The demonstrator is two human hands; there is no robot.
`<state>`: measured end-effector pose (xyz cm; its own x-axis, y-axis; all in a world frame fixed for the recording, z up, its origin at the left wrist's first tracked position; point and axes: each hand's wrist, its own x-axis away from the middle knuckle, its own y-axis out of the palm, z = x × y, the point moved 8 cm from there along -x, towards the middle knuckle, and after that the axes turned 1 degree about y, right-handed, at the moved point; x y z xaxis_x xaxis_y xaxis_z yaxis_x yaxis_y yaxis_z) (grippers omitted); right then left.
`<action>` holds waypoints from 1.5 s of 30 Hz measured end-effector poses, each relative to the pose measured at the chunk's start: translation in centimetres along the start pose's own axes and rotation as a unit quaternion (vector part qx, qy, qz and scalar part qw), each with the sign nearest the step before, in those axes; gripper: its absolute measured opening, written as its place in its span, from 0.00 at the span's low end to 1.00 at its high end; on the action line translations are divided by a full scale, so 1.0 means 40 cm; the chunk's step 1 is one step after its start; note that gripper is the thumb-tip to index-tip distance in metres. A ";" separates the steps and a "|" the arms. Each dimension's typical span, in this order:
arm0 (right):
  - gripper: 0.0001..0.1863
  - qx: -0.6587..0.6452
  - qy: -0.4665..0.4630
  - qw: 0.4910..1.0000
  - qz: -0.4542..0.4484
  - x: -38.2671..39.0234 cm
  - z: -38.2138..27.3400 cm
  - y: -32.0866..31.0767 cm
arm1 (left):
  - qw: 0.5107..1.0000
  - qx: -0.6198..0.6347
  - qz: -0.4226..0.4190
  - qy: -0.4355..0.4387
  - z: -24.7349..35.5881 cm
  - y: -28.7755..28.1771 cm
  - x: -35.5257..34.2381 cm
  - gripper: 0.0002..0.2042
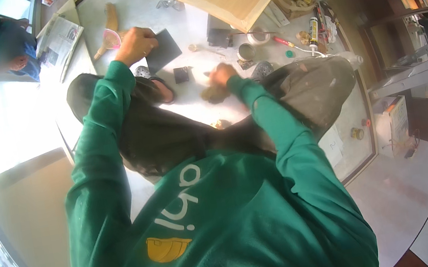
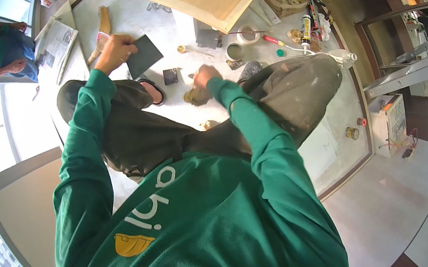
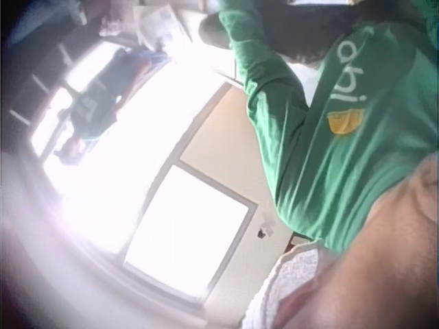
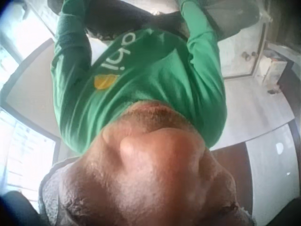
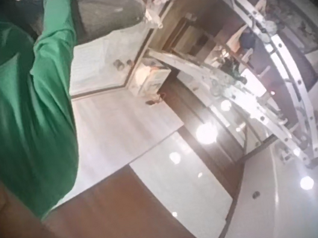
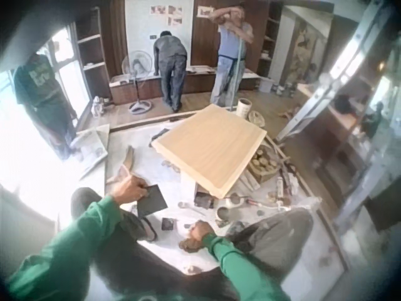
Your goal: The person sits on the floor and sands a rectangular wooden board with a sanding block. They wipe the surface with a cloth, apply masking tape to the edges, and continue sanding and wiping the board.
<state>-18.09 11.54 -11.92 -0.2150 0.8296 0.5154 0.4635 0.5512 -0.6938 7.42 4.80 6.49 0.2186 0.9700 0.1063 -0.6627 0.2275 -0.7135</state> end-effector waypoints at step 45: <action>0.33 -0.130 0.127 0.983 0.002 -0.092 0.296 0.323 | 0.881 -0.229 -0.412 0.043 -0.550 0.880 -0.005 0.13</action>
<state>-21.49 16.67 -28.74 -0.0064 0.7638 0.6454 0.6754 0.4792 -0.5605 -0.18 10.74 -33.87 0.5567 0.4777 0.6796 0.1002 0.7735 -0.6258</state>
